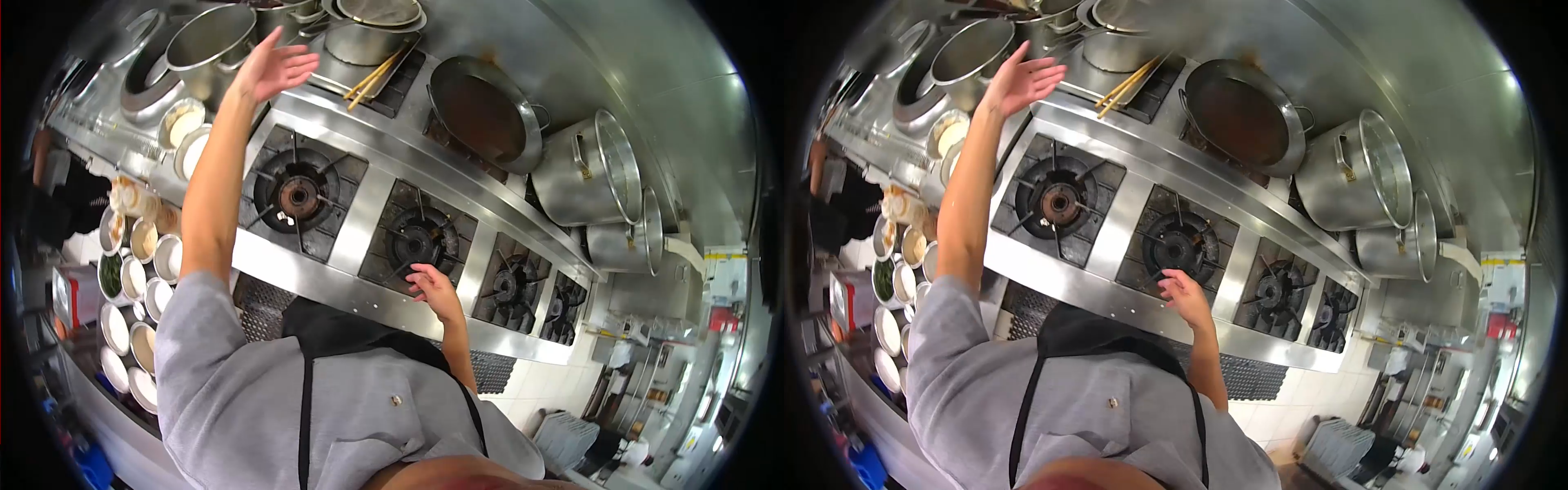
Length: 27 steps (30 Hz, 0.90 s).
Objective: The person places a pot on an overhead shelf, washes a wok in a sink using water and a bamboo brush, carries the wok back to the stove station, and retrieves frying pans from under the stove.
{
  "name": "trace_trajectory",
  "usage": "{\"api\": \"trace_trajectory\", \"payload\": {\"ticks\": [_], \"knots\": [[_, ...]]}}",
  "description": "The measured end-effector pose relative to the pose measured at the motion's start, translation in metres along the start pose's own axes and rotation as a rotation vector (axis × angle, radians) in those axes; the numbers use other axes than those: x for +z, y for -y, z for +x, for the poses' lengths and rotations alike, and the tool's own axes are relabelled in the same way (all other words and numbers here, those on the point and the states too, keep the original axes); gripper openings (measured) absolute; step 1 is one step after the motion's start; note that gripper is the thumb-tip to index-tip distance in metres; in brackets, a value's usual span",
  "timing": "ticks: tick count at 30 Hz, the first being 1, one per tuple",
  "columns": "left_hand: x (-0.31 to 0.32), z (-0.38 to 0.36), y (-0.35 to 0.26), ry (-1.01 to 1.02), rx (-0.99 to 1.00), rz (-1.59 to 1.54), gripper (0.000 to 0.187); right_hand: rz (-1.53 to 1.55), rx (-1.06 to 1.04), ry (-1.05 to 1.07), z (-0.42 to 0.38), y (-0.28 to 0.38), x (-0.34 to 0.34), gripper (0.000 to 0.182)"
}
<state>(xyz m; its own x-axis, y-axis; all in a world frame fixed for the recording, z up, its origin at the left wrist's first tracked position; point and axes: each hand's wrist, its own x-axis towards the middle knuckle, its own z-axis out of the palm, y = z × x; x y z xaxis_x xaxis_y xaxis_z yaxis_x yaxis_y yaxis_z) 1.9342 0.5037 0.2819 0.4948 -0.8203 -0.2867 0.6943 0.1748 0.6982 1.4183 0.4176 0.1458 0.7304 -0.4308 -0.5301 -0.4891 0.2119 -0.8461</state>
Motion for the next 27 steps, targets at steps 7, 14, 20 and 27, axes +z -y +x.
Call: {"api": "trace_trajectory", "payload": {"ticks": [7, 14, 20, 27], "knots": [[0.029, 0.09, -0.036, 0.249, -0.166, 0.095, 0.037, 0.072, 0.153, -0.289, 0.019, -0.018, 0.035, 0.031], [0.033, 0.056, -0.081, 0.391, -0.044, 0.15, 0.037, -0.135, 0.18, -0.279, 0.049, 0.001, 0.058, 0.028], [0.021, 0.056, -0.058, 0.407, -0.07, 0.239, 0.038, -0.269, 0.044, -0.35, 0.084, 0.027, 0.042, 0.029], [-0.001, 0.037, 0.02, 0.3, -0.066, 0.021, 0.072, -0.299, -0.005, -0.409, 0.061, 0.034, 0.035, 0.029]]}}
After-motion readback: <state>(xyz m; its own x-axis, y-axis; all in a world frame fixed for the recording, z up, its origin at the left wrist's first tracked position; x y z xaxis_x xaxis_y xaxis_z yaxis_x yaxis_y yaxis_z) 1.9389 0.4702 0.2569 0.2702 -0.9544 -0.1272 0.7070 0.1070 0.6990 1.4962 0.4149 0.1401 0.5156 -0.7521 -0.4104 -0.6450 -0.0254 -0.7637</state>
